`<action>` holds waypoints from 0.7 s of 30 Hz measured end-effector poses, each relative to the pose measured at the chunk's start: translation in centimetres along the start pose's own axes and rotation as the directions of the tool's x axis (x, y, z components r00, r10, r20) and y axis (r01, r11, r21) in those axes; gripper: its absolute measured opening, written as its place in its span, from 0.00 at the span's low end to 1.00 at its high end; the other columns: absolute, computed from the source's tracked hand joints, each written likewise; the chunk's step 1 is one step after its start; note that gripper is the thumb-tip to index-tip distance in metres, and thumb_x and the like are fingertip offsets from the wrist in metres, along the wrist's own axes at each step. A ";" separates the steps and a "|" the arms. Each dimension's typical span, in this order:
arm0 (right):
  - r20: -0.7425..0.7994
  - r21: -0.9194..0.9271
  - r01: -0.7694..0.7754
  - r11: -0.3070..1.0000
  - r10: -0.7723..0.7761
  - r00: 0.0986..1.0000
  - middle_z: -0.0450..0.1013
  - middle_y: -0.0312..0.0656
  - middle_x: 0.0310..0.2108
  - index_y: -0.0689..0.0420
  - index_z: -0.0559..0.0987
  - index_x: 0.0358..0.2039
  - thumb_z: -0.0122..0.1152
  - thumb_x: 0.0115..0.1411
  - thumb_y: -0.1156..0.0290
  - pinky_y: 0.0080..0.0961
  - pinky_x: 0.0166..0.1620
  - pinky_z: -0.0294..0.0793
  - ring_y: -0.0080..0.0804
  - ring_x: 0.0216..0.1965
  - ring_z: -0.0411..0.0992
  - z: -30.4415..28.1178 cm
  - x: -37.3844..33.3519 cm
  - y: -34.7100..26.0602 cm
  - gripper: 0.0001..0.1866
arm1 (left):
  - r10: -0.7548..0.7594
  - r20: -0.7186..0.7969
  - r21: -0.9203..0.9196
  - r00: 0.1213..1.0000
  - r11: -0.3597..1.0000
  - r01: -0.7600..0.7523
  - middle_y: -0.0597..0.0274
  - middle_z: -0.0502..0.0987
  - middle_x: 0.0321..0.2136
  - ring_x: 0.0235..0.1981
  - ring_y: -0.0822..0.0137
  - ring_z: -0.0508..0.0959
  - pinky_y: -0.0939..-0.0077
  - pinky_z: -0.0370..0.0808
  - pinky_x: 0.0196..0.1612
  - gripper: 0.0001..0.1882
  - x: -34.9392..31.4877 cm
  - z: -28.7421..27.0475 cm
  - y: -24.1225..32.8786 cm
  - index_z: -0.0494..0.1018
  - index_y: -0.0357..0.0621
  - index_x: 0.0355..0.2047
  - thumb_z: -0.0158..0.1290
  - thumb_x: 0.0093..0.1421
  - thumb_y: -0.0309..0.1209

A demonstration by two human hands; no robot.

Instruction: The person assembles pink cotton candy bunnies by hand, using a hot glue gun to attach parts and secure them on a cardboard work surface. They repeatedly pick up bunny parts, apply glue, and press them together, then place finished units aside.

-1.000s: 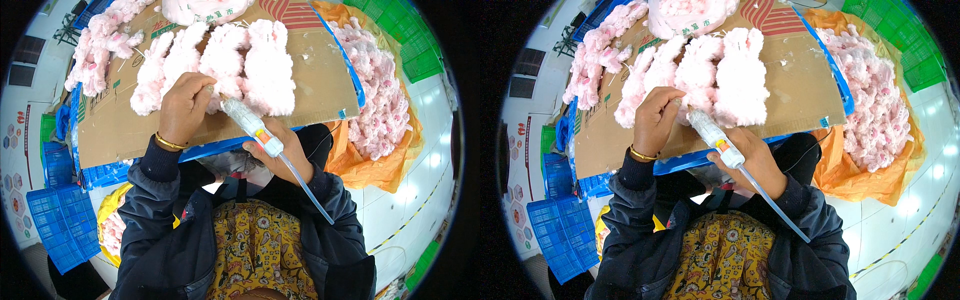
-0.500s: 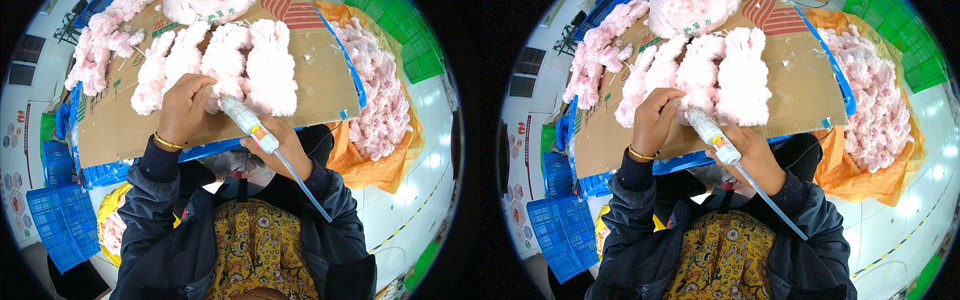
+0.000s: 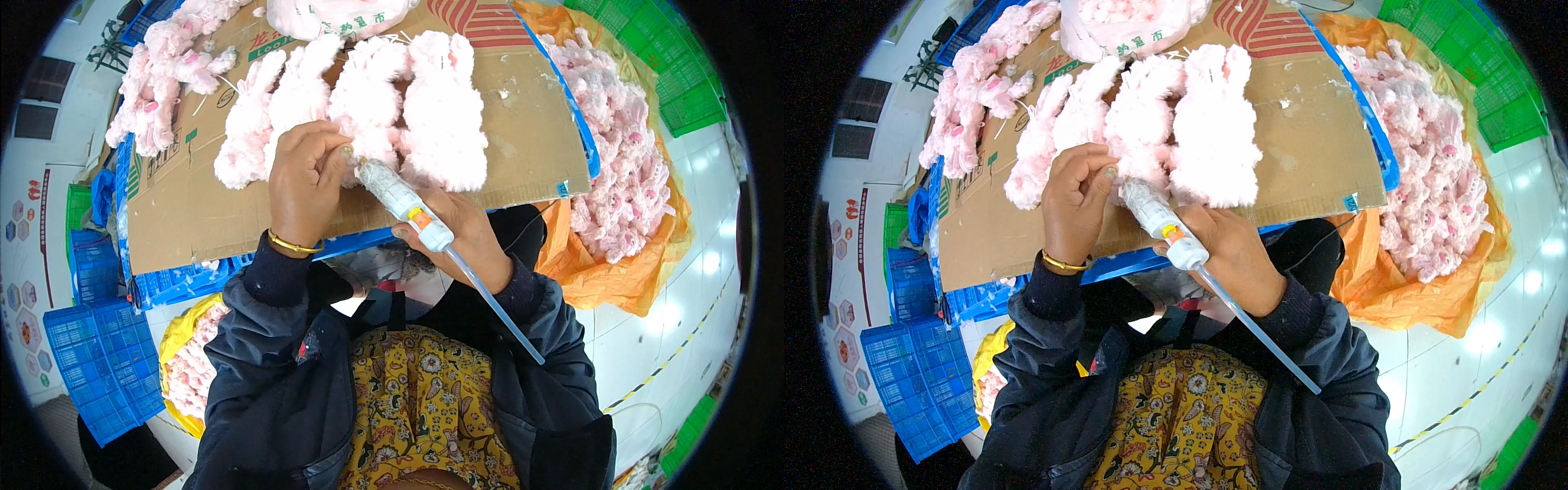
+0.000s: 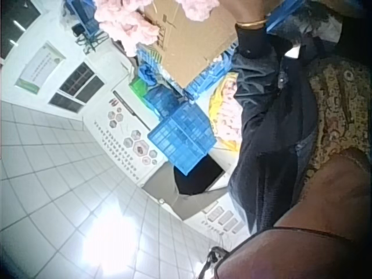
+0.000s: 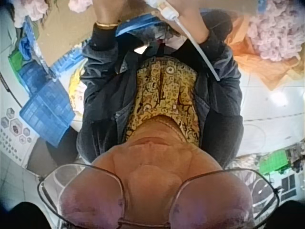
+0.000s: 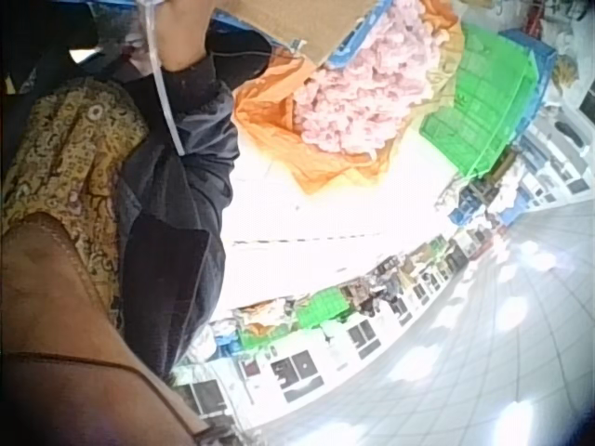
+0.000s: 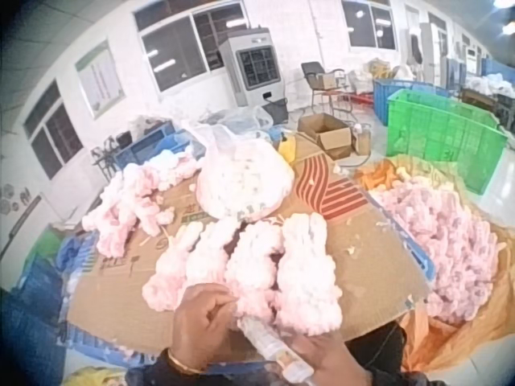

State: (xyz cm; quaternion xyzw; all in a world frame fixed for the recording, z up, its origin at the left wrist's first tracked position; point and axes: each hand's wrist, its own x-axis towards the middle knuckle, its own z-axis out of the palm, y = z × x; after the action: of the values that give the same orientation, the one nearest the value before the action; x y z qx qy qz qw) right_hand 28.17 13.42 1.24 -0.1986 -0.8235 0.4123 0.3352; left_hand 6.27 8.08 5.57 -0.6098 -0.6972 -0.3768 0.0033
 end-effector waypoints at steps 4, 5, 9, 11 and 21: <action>-0.007 -0.020 0.020 1.000 -0.020 1.000 0.72 0.46 0.25 0.62 0.76 0.35 0.72 0.55 0.64 0.33 0.30 0.72 0.43 0.26 0.73 0.2 0.1 0.1 0.17 | -0.020 -0.023 -0.060 1.000 0.998 0.019 0.54 0.79 0.39 0.38 0.56 0.79 0.67 0.76 0.42 0.05 -0.4 0.9 -0.2 0.78 0.37 0.35 0.57 0.57 0.23; -0.012 -0.025 0.026 0.999 -0.026 1.000 0.71 0.46 0.25 0.62 0.75 0.35 0.72 0.55 0.64 0.33 0.29 0.72 0.43 0.25 0.73 0.2 0.2 0.0 0.17 | -0.048 -0.014 -0.074 0.999 0.996 0.047 0.54 0.79 0.39 0.38 0.56 0.79 0.67 0.76 0.42 0.05 -0.4 1.0 0.0 0.78 0.37 0.35 0.57 0.57 0.23; 0.054 -0.083 -0.029 0.996 0.033 0.998 0.72 0.49 0.25 0.58 0.72 0.35 0.63 0.60 0.59 0.43 0.33 0.70 0.52 0.30 0.73 0.0 0.1 0.0 0.16 | -0.184 0.018 -0.140 0.983 0.973 0.184 0.54 0.79 0.38 0.38 0.58 0.79 0.70 0.77 0.40 0.05 -0.5 0.9 0.9 0.78 0.37 0.34 0.57 0.57 0.23; 0.071 -0.106 -0.029 0.994 0.037 0.997 0.73 0.50 0.26 0.58 0.72 0.34 0.62 0.60 0.58 0.44 0.33 0.69 0.52 0.30 0.73 -0.2 0.1 -0.2 0.16 | -0.178 0.002 -0.149 0.984 0.973 0.176 0.54 0.79 0.38 0.38 0.59 0.80 0.71 0.77 0.40 0.05 -0.6 1.3 0.4 0.78 0.37 0.34 0.57 0.57 0.22; -0.049 -0.104 -0.009 0.995 0.004 0.999 0.75 0.46 0.30 0.62 0.76 0.43 0.73 0.55 0.65 0.30 0.34 0.75 0.40 0.31 0.77 -1.0 -1.1 -0.6 0.21 | -0.191 -0.034 -0.232 0.981 0.956 0.178 0.54 0.78 0.39 0.39 0.60 0.80 0.72 0.77 0.41 0.06 -1.3 2.5 -0.9 0.78 0.37 0.34 0.56 0.56 0.20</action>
State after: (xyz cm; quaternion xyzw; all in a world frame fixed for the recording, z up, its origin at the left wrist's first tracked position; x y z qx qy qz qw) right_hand 29.59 12.93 1.75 -0.2284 -0.8349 0.3651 0.3429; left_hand 6.95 8.30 2.74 -0.5277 -0.7028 -0.4699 -0.0826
